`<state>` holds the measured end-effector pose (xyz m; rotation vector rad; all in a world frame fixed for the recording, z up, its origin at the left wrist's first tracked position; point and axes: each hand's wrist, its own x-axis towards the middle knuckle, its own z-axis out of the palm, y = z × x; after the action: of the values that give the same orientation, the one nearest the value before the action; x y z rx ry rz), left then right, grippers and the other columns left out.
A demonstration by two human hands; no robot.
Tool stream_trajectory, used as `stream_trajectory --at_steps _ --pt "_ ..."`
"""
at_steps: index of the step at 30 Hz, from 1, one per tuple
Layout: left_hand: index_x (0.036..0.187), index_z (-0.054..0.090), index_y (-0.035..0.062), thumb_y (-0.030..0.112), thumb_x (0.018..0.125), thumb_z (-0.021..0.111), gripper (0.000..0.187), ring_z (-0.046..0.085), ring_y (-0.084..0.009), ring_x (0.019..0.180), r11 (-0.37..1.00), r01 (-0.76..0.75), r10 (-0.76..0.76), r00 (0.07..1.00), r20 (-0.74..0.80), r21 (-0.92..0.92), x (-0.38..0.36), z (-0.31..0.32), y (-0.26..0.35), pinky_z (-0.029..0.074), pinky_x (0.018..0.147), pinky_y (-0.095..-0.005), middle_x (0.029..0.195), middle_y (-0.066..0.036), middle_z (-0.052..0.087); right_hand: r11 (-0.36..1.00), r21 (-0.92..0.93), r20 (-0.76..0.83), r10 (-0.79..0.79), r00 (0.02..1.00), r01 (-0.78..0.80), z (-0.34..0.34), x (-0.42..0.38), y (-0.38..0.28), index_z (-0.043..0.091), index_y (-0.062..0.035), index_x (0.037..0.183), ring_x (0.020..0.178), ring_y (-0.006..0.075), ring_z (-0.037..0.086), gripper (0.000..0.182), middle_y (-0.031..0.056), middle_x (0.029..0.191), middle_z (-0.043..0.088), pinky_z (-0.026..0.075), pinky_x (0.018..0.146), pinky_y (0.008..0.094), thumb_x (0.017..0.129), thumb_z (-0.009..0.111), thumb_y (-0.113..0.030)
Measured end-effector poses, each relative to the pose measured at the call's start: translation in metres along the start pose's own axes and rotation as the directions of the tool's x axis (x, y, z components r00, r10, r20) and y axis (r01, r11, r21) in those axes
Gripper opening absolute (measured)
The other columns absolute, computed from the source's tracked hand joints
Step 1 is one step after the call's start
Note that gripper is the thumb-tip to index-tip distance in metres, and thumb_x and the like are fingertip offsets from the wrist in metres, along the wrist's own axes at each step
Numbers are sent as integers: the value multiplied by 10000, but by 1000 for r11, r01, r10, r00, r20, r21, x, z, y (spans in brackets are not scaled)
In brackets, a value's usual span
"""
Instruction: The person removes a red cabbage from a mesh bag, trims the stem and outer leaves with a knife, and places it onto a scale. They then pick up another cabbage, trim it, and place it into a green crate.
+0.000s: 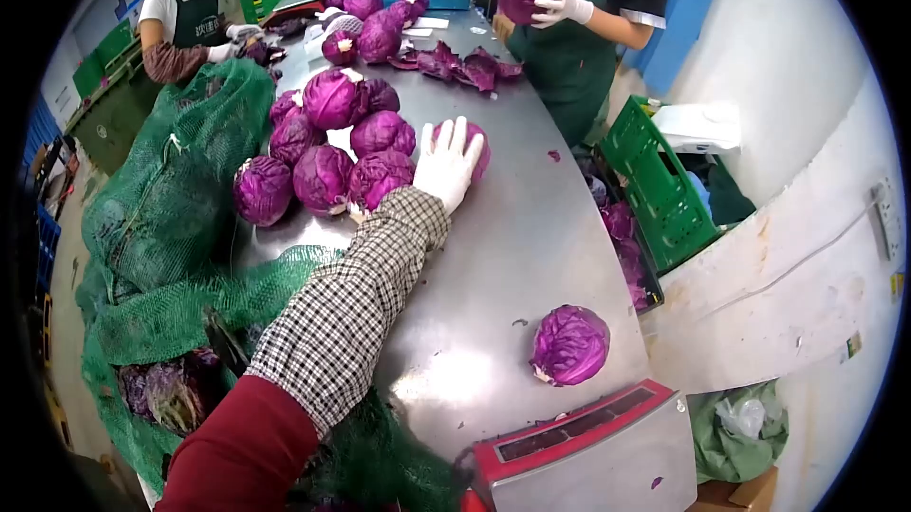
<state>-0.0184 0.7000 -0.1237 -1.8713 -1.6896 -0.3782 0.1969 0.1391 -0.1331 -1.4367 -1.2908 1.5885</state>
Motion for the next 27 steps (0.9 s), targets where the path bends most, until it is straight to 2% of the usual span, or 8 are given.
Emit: stream_trajectory --at_steps 3,10,15,18,21,24,26,27 --pt "1443 386 110 329 788 715 765 298 -350 1403 927 281 -205 934 292 -249 10 -66 -18 187 1131 -610 1518 -198 306 990 -81 -20 -119 993 117 0 2 2 596 -16 1205 675 84 559 263 37 814 623 465 608 244 958 599 -106" --pt "909 674 96 261 858 628 178 643 -304 809 822 -43 -65 984 -168 -568 -64 -212 -137 524 728 -399 841 -101 642 938 -169 44 -299 953 302 5 -3 -23 616 -8 1104 499 85 484 180 44 743 604 402 453 252 983 533 -111" --pt "1057 671 42 304 847 710 338 647 -297 1012 801 161 -183 983 20 -576 -307 -375 -235 528 888 -362 1087 -135 666 995 -21 22 -98 995 98 5 -1 -22 581 25 1100 443 114 522 189 98 749 651 404 419 252 972 525 -101" --pt "1071 661 4 205 878 714 283 670 -165 914 294 597 -642 702 308 -747 -417 -438 -251 530 849 -297 1006 -103 701 995 -35 -10 -99 995 99 8 2 -6 580 3 1108 442 92 498 184 74 744 648 387 410 241 966 543 -109" --pt "1068 664 0 153 871 730 258 646 -109 892 73 576 -755 565 332 -814 -501 -463 -248 529 817 -257 991 -64 694 985 -43 -51 -168 984 166 20 -19 -19 576 8 1132 449 82 481 213 63 758 635 386 419 221 992 508 -137" --pt "1126 627 -27 222 842 767 403 643 -148 936 -66 671 -690 503 520 -738 -543 -475 -218 525 856 -290 1031 -90 678 976 -20 7 -217 976 217 47 -71 -52 557 6 1184 482 89 503 240 67 781 651 401 448 224 985 516 -121" --pt "1299 491 -40 489 657 852 907 577 -301 1148 363 780 -594 615 518 -510 -556 -474 -192 457 1006 -389 1250 -233 567 973 69 94 -226 970 220 63 -98 -46 542 5 1209 512 97 521 254 78 813 666 419 477 228 984 514 -108" --pt "1341 451 -41 500 630 856 981 532 -316 1214 169 755 -355 646 676 -633 -546 -484 -182 423 1046 -394 1333 -256 499 974 96 138 -218 966 206 76 -117 -56 539 4 1210 524 101 532 252 81 821 670 429 491 227 987 516 -112"
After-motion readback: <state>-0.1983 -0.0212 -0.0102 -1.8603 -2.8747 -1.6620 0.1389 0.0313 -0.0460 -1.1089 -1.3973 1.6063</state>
